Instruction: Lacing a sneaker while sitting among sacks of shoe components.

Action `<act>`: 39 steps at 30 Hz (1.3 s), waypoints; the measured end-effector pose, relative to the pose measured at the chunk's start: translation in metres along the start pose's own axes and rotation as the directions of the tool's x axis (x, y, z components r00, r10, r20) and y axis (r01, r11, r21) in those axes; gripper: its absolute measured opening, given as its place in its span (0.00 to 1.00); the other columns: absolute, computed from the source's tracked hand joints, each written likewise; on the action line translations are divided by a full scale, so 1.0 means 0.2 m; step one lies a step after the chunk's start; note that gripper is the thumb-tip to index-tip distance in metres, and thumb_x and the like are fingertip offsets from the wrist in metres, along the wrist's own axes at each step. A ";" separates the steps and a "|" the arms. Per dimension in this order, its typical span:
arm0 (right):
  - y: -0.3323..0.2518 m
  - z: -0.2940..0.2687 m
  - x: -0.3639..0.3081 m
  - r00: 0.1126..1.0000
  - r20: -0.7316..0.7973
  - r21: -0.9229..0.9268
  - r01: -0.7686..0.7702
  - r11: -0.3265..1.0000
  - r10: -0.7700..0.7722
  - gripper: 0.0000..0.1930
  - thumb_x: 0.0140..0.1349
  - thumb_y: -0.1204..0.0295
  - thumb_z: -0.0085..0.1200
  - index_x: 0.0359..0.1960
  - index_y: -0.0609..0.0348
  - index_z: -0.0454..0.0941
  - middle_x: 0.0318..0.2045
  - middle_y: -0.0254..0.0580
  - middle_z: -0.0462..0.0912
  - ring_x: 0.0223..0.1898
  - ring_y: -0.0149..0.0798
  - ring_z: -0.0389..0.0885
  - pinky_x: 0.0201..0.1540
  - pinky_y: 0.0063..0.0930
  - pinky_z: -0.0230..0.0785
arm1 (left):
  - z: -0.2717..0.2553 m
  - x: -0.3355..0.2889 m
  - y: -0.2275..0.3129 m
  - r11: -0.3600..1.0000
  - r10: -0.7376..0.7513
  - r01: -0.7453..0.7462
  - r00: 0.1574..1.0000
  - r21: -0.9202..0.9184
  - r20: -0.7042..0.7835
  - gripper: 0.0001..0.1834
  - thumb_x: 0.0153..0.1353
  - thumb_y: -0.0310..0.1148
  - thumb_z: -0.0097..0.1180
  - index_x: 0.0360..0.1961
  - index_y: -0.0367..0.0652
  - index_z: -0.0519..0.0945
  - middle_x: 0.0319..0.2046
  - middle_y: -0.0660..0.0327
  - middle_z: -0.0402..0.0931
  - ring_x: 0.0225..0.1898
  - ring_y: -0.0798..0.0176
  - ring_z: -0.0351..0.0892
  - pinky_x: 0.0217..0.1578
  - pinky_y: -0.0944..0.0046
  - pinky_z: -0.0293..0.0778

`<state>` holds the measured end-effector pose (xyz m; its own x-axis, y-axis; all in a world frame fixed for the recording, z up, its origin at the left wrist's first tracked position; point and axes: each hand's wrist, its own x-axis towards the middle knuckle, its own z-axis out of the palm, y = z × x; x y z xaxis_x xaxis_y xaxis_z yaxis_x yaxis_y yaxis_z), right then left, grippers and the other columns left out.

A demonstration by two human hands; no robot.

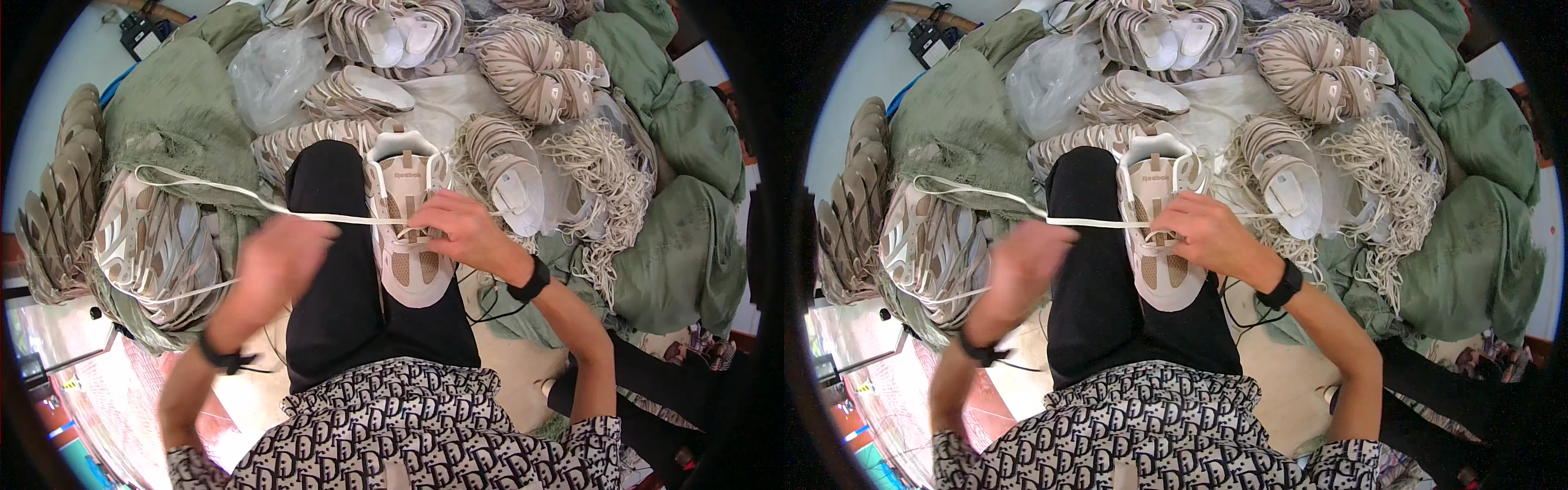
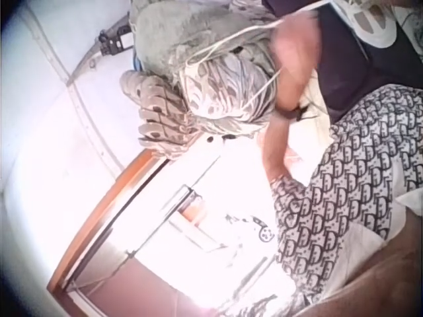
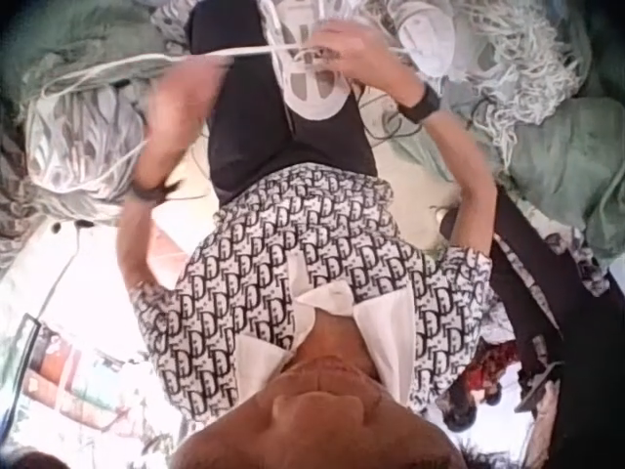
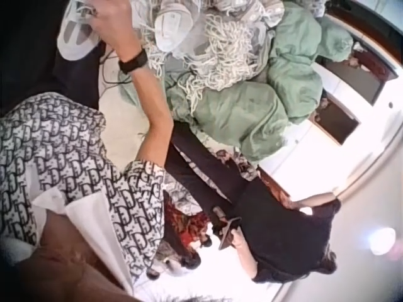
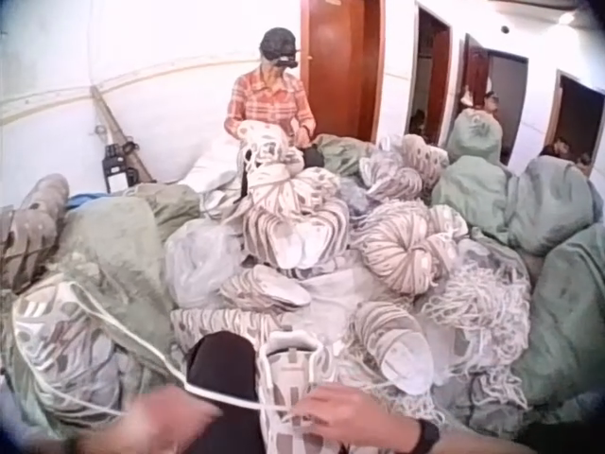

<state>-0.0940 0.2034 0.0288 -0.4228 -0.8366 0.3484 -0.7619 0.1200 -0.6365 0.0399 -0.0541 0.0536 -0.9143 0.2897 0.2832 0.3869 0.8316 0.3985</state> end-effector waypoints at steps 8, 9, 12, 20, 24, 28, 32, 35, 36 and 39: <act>0.07 0.09 0.00 0.989 -0.151 -0.125 -0.021 0.992 0.001 0.11 0.36 0.79 0.55 0.26 0.57 0.76 0.22 0.35 0.76 0.28 0.39 0.74 0.30 0.32 0.68 | 0.39 0.18 0.18 0.994 0.085 -0.087 0.996 0.063 0.029 0.13 0.42 0.21 0.52 0.34 0.37 0.72 0.26 0.57 0.69 0.31 0.57 0.73 0.30 0.63 0.72; 0.08 0.09 0.00 0.987 -0.140 -0.072 -0.090 0.993 0.080 0.10 0.36 0.78 0.56 0.25 0.56 0.77 0.20 0.34 0.75 0.26 0.39 0.74 0.29 0.32 0.67 | 0.39 0.19 0.18 0.984 0.131 -0.140 0.988 0.108 0.083 0.13 0.42 0.23 0.51 0.34 0.37 0.71 0.26 0.58 0.68 0.30 0.58 0.72 0.30 0.64 0.72; 0.11 0.07 0.00 0.975 -0.098 0.045 -0.194 0.980 0.198 0.11 0.36 0.78 0.57 0.26 0.56 0.77 0.18 0.33 0.75 0.24 0.36 0.74 0.27 0.28 0.66 | 0.42 0.20 0.16 0.947 0.198 -0.218 0.974 0.236 0.107 0.13 0.42 0.25 0.51 0.33 0.37 0.70 0.25 0.59 0.67 0.30 0.60 0.71 0.30 0.65 0.72; 0.15 0.06 0.01 0.954 -0.046 0.142 -0.288 0.947 0.297 0.14 0.37 0.80 0.58 0.30 0.59 0.79 0.19 0.34 0.78 0.22 0.31 0.75 0.27 0.22 0.66 | 0.45 0.23 0.13 0.851 0.333 -0.390 0.919 0.352 0.213 0.10 0.43 0.29 0.50 0.29 0.39 0.70 0.23 0.61 0.65 0.28 0.62 0.69 0.27 0.67 0.70; 0.16 0.07 0.01 0.900 0.076 0.346 -0.427 0.835 0.429 0.17 0.37 0.82 0.58 0.34 0.61 0.79 0.20 0.35 0.79 0.23 0.26 0.75 0.28 0.20 0.67 | 0.44 0.26 0.13 0.804 0.412 -0.454 0.891 0.385 0.190 0.07 0.42 0.30 0.52 0.23 0.42 0.69 0.20 0.62 0.64 0.25 0.64 0.68 0.21 0.67 0.68; 0.17 0.11 0.00 0.850 0.120 0.471 -0.503 0.724 0.513 0.14 0.36 0.79 0.58 0.31 0.61 0.78 0.18 0.35 0.78 0.22 0.26 0.76 0.27 0.20 0.66 | 0.42 0.33 0.16 0.825 0.443 -0.416 0.896 0.382 0.018 0.07 0.42 0.30 0.52 0.24 0.42 0.68 0.20 0.63 0.64 0.24 0.65 0.70 0.21 0.69 0.68; 0.17 0.13 0.00 0.830 0.104 0.539 -0.510 0.671 0.547 0.16 0.36 0.79 0.58 0.33 0.61 0.78 0.18 0.32 0.76 0.24 0.22 0.73 0.29 0.19 0.67 | 0.39 0.42 0.20 0.947 0.259 -0.218 0.953 0.236 -0.157 0.09 0.42 0.26 0.53 0.27 0.41 0.68 0.19 0.61 0.64 0.23 0.60 0.71 0.22 0.64 0.71; 0.14 0.11 -0.02 0.738 0.002 0.769 -0.432 0.471 0.674 0.14 0.38 0.80 0.56 0.32 0.62 0.77 0.21 0.31 0.77 0.24 0.21 0.73 0.30 0.20 0.66 | 0.30 0.34 0.20 0.998 0.027 -0.035 0.983 -0.044 -0.183 0.08 0.45 0.22 0.53 0.27 0.39 0.69 0.20 0.57 0.66 0.24 0.55 0.72 0.24 0.60 0.72; 0.11 0.11 -0.04 0.765 -0.159 0.582 -0.438 0.685 0.624 0.11 0.39 0.80 0.55 0.29 0.61 0.77 0.22 0.34 0.78 0.24 0.27 0.75 0.30 0.22 0.68 | 0.27 0.28 0.20 0.990 -0.079 0.064 0.990 -0.126 -0.113 0.06 0.47 0.20 0.53 0.29 0.38 0.71 0.22 0.56 0.68 0.23 0.56 0.73 0.24 0.63 0.71; 0.02 0.14 -0.07 0.966 -0.228 0.067 -0.112 0.991 0.125 0.10 0.39 0.80 0.55 0.27 0.59 0.76 0.21 0.38 0.77 0.25 0.37 0.76 0.28 0.26 0.69 | 0.27 0.13 0.19 0.942 -0.232 0.224 0.973 -0.251 -0.003 0.06 0.50 0.19 0.53 0.31 0.37 0.73 0.24 0.54 0.72 0.23 0.59 0.74 0.24 0.66 0.70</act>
<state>-0.0786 0.2006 0.0023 -0.6155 -0.6707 0.4140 -0.6748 0.1770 -0.7164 0.0246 0.0109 0.0302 -0.9787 0.0872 0.1858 0.1898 0.7288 0.6579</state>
